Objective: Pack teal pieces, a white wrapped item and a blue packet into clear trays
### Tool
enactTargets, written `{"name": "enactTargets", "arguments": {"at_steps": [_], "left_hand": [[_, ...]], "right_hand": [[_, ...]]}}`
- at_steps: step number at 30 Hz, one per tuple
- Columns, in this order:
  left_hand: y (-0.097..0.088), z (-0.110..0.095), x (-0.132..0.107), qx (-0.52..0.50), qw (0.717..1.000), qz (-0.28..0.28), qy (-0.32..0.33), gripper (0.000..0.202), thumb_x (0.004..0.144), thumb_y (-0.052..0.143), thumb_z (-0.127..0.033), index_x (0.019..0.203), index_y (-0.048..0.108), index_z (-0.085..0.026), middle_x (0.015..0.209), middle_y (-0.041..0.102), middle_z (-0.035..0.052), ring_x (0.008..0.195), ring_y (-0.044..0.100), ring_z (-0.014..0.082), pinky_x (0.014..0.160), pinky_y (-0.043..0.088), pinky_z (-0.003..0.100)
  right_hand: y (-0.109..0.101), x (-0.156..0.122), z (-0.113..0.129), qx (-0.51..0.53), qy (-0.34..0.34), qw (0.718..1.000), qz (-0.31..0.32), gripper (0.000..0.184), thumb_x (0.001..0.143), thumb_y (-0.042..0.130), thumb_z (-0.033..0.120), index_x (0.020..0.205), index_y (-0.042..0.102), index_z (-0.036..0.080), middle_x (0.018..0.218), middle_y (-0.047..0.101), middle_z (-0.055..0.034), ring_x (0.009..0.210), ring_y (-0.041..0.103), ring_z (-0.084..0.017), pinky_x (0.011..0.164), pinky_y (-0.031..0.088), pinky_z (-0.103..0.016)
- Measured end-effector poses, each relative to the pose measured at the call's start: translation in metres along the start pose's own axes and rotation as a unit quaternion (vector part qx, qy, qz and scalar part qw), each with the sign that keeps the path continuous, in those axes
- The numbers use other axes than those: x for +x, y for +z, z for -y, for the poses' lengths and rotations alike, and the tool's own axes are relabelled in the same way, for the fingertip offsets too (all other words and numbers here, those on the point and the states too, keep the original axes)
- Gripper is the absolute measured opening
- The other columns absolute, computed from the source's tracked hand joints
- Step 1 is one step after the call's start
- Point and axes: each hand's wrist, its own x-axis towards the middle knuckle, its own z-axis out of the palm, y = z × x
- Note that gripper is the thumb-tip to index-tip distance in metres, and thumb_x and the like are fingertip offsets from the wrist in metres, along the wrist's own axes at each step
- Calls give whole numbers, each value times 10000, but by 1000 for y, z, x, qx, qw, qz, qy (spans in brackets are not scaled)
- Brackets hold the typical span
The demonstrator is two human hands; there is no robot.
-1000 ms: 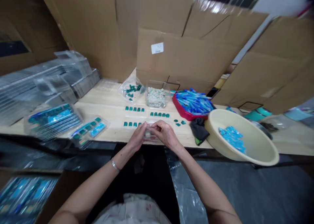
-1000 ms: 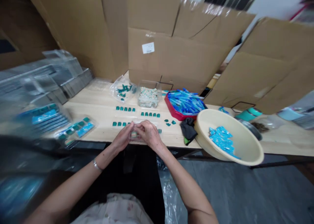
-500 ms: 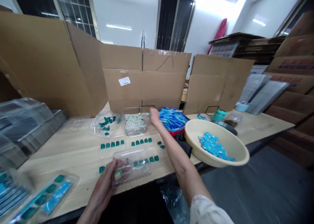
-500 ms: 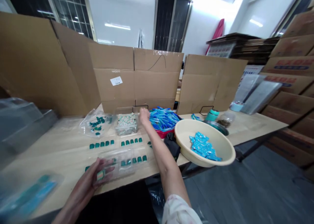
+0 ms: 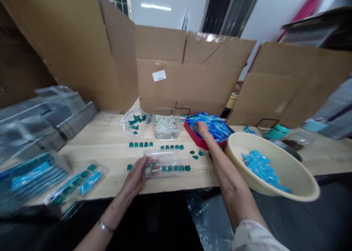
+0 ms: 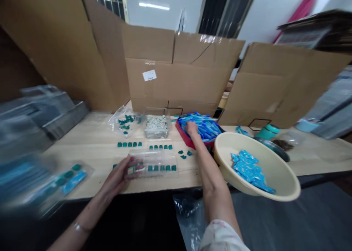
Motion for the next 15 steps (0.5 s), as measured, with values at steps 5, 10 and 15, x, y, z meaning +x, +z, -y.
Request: {"name": "enactTargets", "arguments": {"at_steps": [5,10,15], "left_hand": [[3,3,-2,5,1000,6,25,276,807,567,-400,916,544,-147,1009,676,126,762,678,210,624,564,331],[14,10,-12,31,999,39,9,320,810,551,-428,971,546,-151,1050,659,132,786,675,222,657,563,363],[19,16,-22,70,997,34,-14,345,802,568,-413,1021,569,-147,1124,630,143,860,665,244,694,563,378]], "right_hand": [[-1,-56,20,133,-208,969,13,269,862,524,306,1075,613,168,1030,646,-60,944,590,-190,846,449,-304],[1,-139,57,131,-375,916,46,196,855,543,273,980,657,174,904,631,-84,905,562,-200,822,450,-336],[-7,-175,65,19,-351,936,-11,270,858,529,270,1089,608,154,1051,586,-131,997,519,-216,862,444,-344]]}}
